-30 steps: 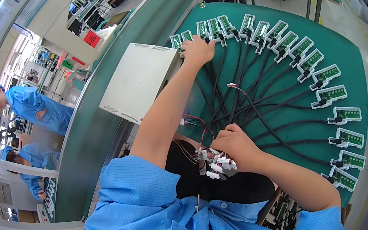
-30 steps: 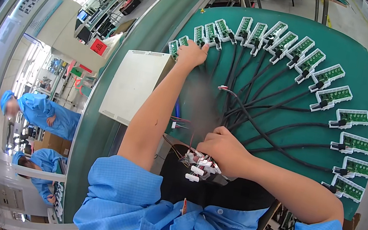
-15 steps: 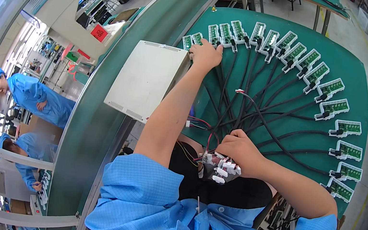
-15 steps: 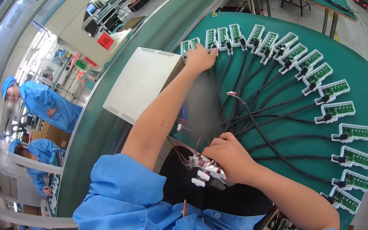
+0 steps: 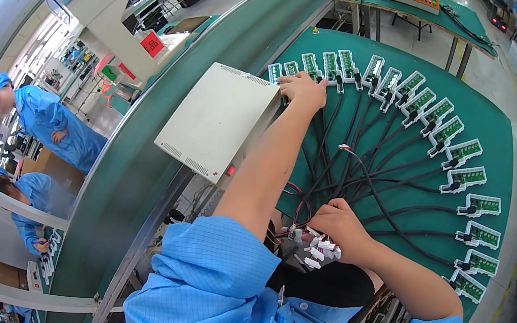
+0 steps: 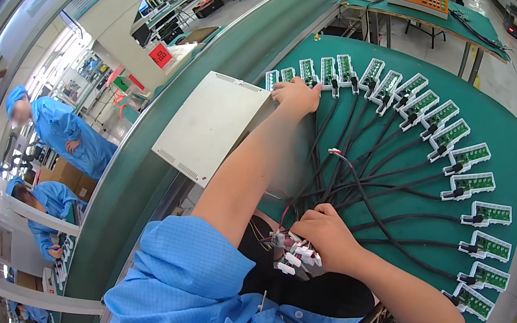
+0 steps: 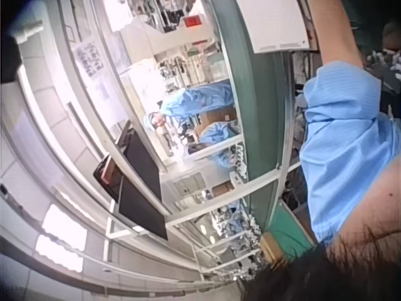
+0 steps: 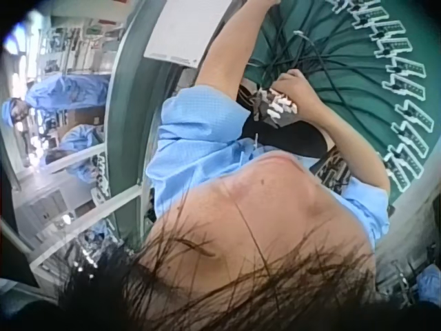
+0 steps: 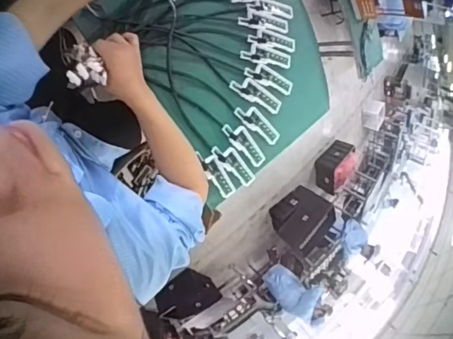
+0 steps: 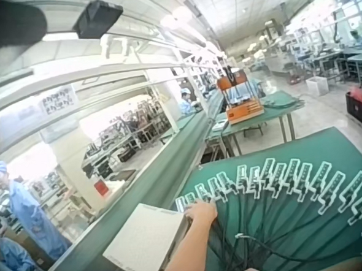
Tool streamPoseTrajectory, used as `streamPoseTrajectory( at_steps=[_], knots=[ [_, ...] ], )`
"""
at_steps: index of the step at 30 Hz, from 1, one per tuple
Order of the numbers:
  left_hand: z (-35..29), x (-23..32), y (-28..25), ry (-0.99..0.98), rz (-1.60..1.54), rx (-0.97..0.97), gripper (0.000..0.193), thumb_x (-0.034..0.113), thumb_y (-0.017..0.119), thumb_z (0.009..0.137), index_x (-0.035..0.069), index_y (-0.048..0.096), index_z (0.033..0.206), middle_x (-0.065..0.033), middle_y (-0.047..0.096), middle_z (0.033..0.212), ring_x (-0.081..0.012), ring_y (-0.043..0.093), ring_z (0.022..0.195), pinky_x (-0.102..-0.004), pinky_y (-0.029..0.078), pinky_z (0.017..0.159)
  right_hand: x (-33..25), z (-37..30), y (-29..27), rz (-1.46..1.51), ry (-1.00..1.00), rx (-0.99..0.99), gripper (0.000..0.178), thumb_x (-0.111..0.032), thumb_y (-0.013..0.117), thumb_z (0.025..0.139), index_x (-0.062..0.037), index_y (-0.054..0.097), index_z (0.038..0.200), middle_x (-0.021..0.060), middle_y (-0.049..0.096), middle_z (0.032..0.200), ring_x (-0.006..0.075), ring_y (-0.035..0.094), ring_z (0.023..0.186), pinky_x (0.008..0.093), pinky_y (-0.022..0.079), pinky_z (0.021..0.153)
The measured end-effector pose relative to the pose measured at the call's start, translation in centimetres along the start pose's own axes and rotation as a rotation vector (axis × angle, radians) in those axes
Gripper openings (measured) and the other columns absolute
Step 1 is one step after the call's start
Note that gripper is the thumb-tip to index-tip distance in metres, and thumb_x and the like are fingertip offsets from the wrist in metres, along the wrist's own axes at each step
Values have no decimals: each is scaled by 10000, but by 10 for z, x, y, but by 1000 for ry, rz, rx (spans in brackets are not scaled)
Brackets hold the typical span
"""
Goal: Connecting and organizing wiring harnesses for a series of small printed circuit boards on a factory workbench.
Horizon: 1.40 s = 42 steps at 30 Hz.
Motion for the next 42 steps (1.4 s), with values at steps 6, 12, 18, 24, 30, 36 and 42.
streamPoseTrajectory(
  at_steps=[6,12,18,24,30,36,42],
  knots=[
    [6,0,4,40,181,-106,899,679,316,953,-60,327,1465,-277,534,1364,-433,520,1260,-571,358,1031,0,-1,2,0,14,-19,316,-114,742,622,-99,643,922,32,607,812,214,585,870,383,368,933],
    [-10,4,-9,46,269,-107,874,668,291,960,-42,343,1469,-252,511,1399,-465,485,1281,-598,248,1102,3,-3,4,-15,18,-32,317,-115,741,621,-100,643,922,32,606,816,216,586,877,382,368,937],
    [-12,1,-13,-24,226,-155,822,632,237,989,-2,298,1508,-236,450,1461,-519,421,1316,-634,163,1131,2,-2,2,-29,18,-25,263,-147,743,664,-92,656,905,30,626,814,212,591,875,386,368,934],
    [2,-5,-12,48,100,-174,830,626,310,959,-25,373,1469,-234,427,1480,-484,386,1360,-627,171,1132,-4,3,1,-14,11,-6,175,-186,743,731,-77,671,847,32,653,804,208,593,862,395,373,915],
    [-2,-4,-7,-56,262,-124,813,591,283,980,-42,321,1488,-208,407,1503,-478,383,1364,-647,178,1120,1,1,2,-2,29,-17,212,-163,735,705,-75,671,887,43,655,835,216,596,895,398,368,940],
    [-3,0,-7,-65,202,-115,836,596,294,987,-51,227,1513,-273,469,1435,-494,441,1315,-619,223,1112,0,-2,0,-20,31,-32,258,-140,717,680,-77,670,925,43,646,848,219,597,903,395,367,948],
    [-3,12,-15,32,140,30,773,549,448,965,-6,332,1489,-196,474,1440,-429,439,1314,-557,376,1026,4,-2,-2,-12,52,-6,223,-192,703,670,-88,664,863,47,643,814,234,598,855,401,386,888]
  ],
)
Point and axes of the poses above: each hand's wrist, its own z-axis towards the middle knuckle, its own y-axis out of the palm, x = y × z, the point moved 10 cm from there along z, towards the middle knuckle
